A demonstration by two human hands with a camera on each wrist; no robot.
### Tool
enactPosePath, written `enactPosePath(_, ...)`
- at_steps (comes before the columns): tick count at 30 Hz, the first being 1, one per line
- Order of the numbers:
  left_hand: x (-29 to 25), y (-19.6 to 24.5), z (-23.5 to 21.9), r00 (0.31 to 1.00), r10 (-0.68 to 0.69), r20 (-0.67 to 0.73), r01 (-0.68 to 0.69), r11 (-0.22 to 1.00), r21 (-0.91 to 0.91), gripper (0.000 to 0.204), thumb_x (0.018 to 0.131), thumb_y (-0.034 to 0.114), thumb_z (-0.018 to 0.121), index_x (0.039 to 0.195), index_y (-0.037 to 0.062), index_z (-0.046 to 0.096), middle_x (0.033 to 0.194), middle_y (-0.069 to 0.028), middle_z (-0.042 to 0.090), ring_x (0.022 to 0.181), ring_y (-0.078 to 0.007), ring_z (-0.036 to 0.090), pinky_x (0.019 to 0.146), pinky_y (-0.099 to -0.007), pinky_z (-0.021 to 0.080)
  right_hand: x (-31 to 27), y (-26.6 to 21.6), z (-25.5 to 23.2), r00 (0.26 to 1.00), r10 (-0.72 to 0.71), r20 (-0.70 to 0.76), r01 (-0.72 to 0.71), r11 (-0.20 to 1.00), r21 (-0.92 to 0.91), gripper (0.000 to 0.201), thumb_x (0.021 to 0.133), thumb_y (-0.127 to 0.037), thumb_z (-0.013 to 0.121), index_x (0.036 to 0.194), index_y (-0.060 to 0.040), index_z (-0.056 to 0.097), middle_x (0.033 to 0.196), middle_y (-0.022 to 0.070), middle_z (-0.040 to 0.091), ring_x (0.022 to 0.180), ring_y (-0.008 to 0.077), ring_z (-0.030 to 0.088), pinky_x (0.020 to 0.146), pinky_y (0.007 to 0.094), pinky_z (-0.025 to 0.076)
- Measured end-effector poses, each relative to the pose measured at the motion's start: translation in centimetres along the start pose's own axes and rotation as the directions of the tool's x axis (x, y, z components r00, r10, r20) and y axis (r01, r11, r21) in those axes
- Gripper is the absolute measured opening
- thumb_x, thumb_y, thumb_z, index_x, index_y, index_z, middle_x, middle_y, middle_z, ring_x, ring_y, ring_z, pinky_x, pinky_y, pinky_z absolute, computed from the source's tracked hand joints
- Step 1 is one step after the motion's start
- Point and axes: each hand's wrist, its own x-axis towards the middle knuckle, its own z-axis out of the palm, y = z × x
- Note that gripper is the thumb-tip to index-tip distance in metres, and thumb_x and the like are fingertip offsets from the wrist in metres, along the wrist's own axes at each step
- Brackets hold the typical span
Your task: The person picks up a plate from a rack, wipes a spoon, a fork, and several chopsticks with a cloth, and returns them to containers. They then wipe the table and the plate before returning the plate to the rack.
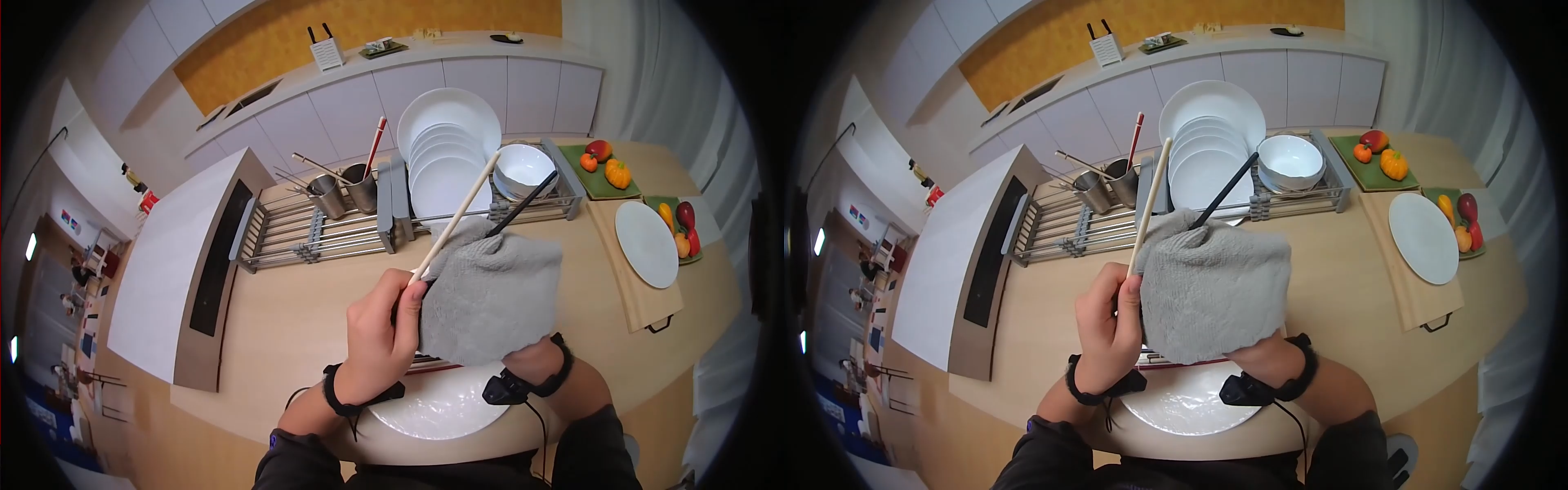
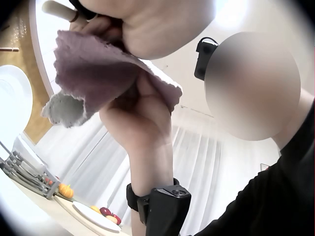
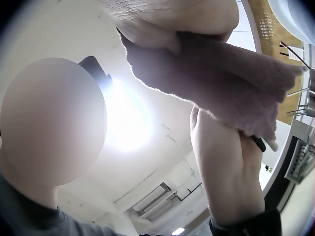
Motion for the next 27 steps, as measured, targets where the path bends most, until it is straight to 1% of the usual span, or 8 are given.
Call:
enactPosePath(3, 0.0, -0.4, -0.5, 0.994, -0.066, 0.082, 0.068, 0.997, -0.025, 0.011, 0.102, 0.007, 0.060, 0.093, 0.0009, 0.059, 0.063, -0.0101, 0.052, 0.050, -0.0236, 0.051, 0.050, -0.0331, 0.040, -0.1, -0.8, -0.6, 0.993, 0.105, -0.057, -0.097, 0.987, 0.130, 0.071, 0.101, -0.055, 0.051, 0.152, -0.0083, 0.037, 0.148, 0.0141, 0.051, 0.133, 0.0302, 0.055, 0.112, 0.0473, 0.047)
enactPosePath(7, 0.6, -0.5, -2.4, 0.980, 0.024, 0.196, -0.067, 0.974, 0.217, 0.012, 0.100, 0.011, 0.063, 0.094, 0.0033, 0.057, 0.067, -0.0177, 0.056, 0.059, -0.0388, 0.057, 0.053, -0.0436, 0.044, 0.8, -4.8, -0.6, 0.990, 0.003, -0.144, 0.022, 0.986, 0.167, 0.065, 0.102, -0.050, 0.051, 0.149, -0.0056, 0.042, 0.143, 0.0143, 0.055, 0.128, 0.0281, 0.059, 0.107, 0.0433, 0.051)
enactPosePath(15, 0.9, -3.9, -5.2, 0.931, 0.130, 0.342, -0.254, 0.902, 0.349, 0.018, 0.099, 0.017, 0.066, 0.088, 0.0051, 0.058, 0.071, -0.0119, 0.055, 0.059, -0.0314, 0.058, 0.054, -0.0413, 0.045, 2.3, -6.0, -7.9, 0.954, -0.123, -0.274, 0.101, 0.990, -0.094, 0.044, 0.107, -0.026, 0.051, 0.144, -0.0020, 0.050, 0.134, 0.0081, 0.062, 0.120, 0.0190, 0.062, 0.097, 0.0346, 0.055)
enactPosePath(18, -0.4, -5.0, -4.8, 0.876, 0.118, 0.469, -0.318, 0.871, 0.375, 0.019, 0.096, 0.019, 0.070, 0.086, 0.0061, 0.060, 0.074, -0.0097, 0.056, 0.062, -0.0296, 0.059, 0.055, -0.0410, 0.046, 1.0, -3.4, -6.9, 0.842, 0.223, -0.491, -0.219, 0.973, 0.068, 0.041, 0.105, -0.022, 0.053, 0.142, -0.0045, 0.054, 0.129, 0.0077, 0.067, 0.111, 0.0198, 0.068, 0.090, 0.0351, 0.058)
enactPosePath(21, -1.2, -5.8, -3.6, 0.852, 0.121, 0.510, -0.382, 0.809, 0.446, 0.025, 0.093, 0.024, 0.073, 0.081, 0.0072, 0.058, 0.071, -0.0071, 0.053, 0.061, -0.0261, 0.059, 0.054, -0.0395, 0.047, 2.6, -4.3, -6.1, 0.913, 0.408, -0.015, -0.301, 0.647, -0.701, 0.034, 0.103, -0.017, 0.054, 0.133, -0.0055, 0.064, 0.119, 0.0092, 0.071, 0.104, 0.0210, 0.070, 0.088, 0.0346, 0.058)
enactPosePath(22, -1.1, -5.6, -3.5, 0.848, 0.124, 0.515, -0.394, 0.798, 0.456, 0.026, 0.092, 0.024, 0.073, 0.080, 0.0073, 0.058, 0.071, -0.0067, 0.053, 0.060, -0.0253, 0.059, 0.054, -0.0390, 0.046, 4.0, -5.5, -2.6, 0.898, 0.416, 0.143, 0.084, 0.157, -0.984, 0.026, 0.095, -0.006, 0.061, 0.119, -0.0037, 0.072, 0.111, 0.0115, 0.074, 0.096, 0.0230, 0.072, 0.085, 0.0337, 0.058)
enactPosePath(25, -1.3, -4.7, -3.0, 0.841, 0.164, 0.515, -0.441, 0.758, 0.480, 0.028, 0.091, 0.026, 0.074, 0.078, 0.0080, 0.056, 0.070, -0.0056, 0.053, 0.059, -0.0231, 0.058, 0.053, -0.0375, 0.045, 0.5, -1.9, -2.2, 0.948, 0.108, 0.301, 0.212, 0.491, -0.845, 0.030, 0.080, -0.001, 0.071, 0.111, -0.0050, 0.071, 0.100, 0.0112, 0.071, 0.087, 0.0287, 0.068, 0.077, 0.0357, 0.056)
enactPosePath(27, -1.3, -4.3, -3.2, 0.839, 0.173, 0.516, -0.449, 0.756, 0.477, 0.029, 0.090, 0.026, 0.075, 0.078, 0.0084, 0.056, 0.070, -0.0052, 0.052, 0.058, -0.0223, 0.058, 0.052, -0.0368, 0.045, -0.1, -2.1, -2.0, 0.940, 0.091, 0.328, 0.262, 0.420, -0.869, 0.032, 0.075, -0.001, 0.075, 0.106, -0.0052, 0.072, 0.099, 0.0105, 0.071, 0.085, 0.0276, 0.068, 0.076, 0.0360, 0.056)
